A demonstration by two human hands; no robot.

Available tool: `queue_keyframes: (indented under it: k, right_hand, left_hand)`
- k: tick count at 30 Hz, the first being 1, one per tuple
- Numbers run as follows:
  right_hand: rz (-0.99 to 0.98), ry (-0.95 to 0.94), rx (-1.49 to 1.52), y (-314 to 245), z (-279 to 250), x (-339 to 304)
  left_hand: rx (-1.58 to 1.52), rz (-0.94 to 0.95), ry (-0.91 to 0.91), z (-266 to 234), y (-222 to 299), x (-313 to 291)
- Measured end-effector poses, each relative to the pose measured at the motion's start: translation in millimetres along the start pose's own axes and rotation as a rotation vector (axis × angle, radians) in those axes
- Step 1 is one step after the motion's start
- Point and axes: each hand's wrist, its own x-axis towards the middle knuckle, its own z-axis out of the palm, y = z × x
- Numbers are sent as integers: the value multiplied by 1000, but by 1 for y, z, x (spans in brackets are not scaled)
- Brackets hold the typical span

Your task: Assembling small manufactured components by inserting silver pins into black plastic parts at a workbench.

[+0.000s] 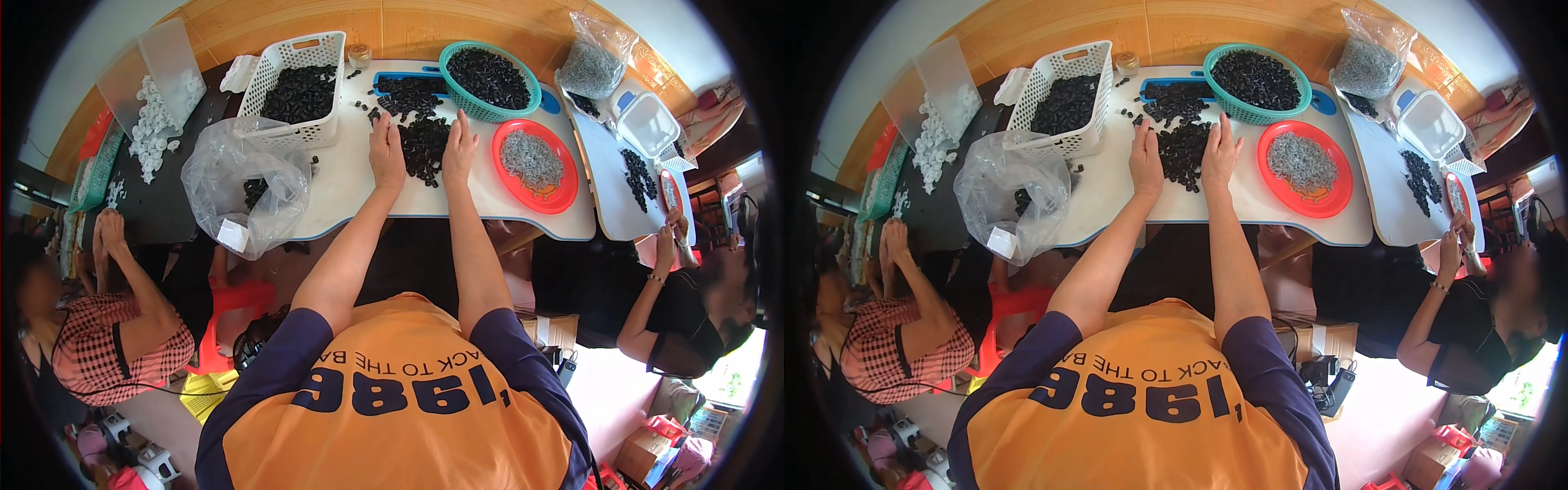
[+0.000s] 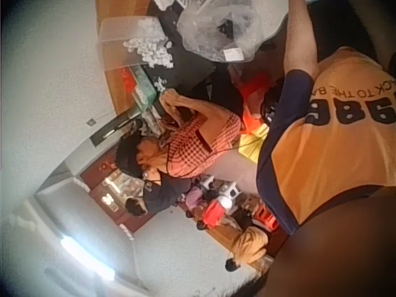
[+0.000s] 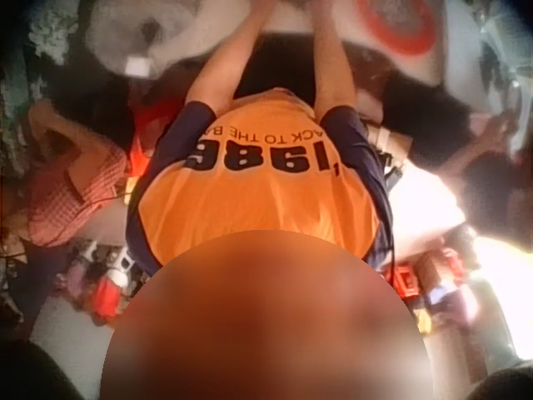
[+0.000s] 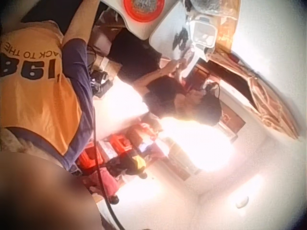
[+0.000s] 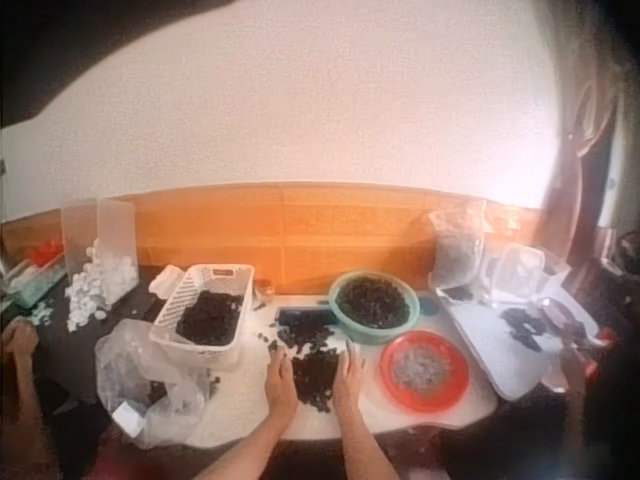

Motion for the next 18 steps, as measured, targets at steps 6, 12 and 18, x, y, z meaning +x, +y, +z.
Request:
queue_keyframes:
  k: [6,12,18]
  right_hand:
    - [28,144,413,-14,-8,3]
    - [224,294,899,-9,-14,11]
    - [263,321,831,-14,-27,4]
  left_hand:
    - [-325,-75,92,-8,6,6]
    - [-707,-263,180,-10,-5,11]
    - [-1116,-420,204,-32,-7,14]
